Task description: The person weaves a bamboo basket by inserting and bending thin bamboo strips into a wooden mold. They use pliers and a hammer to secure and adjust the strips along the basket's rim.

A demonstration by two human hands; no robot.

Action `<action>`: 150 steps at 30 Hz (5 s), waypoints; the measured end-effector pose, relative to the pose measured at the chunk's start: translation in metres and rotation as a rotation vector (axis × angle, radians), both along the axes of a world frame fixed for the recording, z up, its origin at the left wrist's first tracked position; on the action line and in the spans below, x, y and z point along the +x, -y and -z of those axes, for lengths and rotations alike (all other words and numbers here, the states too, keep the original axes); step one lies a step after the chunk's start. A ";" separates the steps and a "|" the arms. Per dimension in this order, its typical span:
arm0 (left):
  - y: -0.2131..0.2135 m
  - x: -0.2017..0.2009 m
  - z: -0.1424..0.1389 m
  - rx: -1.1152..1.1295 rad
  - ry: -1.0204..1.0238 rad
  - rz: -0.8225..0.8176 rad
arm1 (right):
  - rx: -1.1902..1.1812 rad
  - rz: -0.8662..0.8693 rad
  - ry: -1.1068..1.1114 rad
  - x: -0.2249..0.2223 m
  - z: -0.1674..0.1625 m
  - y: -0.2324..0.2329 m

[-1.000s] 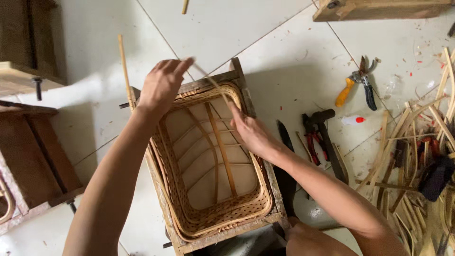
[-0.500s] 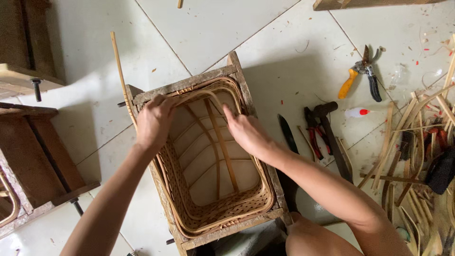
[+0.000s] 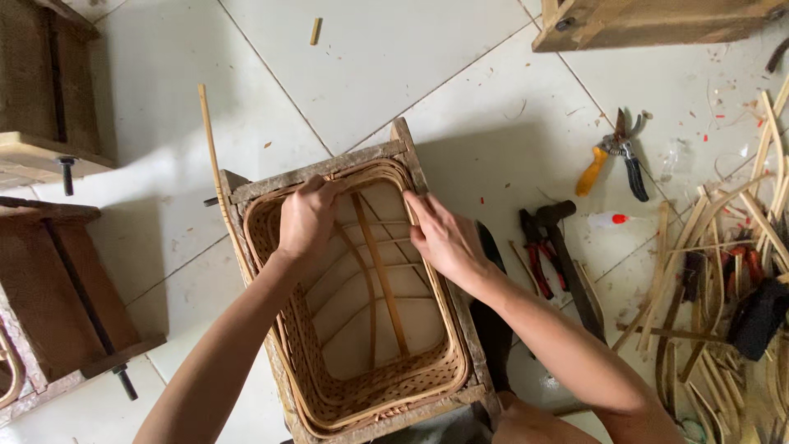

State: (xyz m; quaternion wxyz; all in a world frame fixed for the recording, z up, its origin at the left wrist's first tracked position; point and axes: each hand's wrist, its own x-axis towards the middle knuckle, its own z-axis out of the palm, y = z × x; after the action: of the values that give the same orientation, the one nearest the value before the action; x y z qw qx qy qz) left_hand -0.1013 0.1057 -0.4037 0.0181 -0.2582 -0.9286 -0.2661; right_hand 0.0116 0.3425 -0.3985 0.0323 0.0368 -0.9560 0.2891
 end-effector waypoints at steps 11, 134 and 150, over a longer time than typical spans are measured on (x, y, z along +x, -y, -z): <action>0.008 -0.007 0.040 0.041 -0.109 -0.003 | 0.174 -0.007 -0.272 -0.047 0.005 0.014; 0.061 -0.043 0.007 -0.009 0.076 0.139 | 0.474 0.767 -0.151 0.221 0.026 -0.323; 0.038 -0.033 -0.020 0.053 0.028 0.077 | 0.033 0.897 -0.098 0.094 -0.043 -0.390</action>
State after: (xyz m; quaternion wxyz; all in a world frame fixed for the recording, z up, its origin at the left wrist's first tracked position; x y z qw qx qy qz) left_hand -0.1344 0.0680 -0.3835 0.0015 -0.2893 -0.9108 -0.2946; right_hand 0.1060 0.7324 -0.3550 0.1988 -0.3670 -0.8794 0.2291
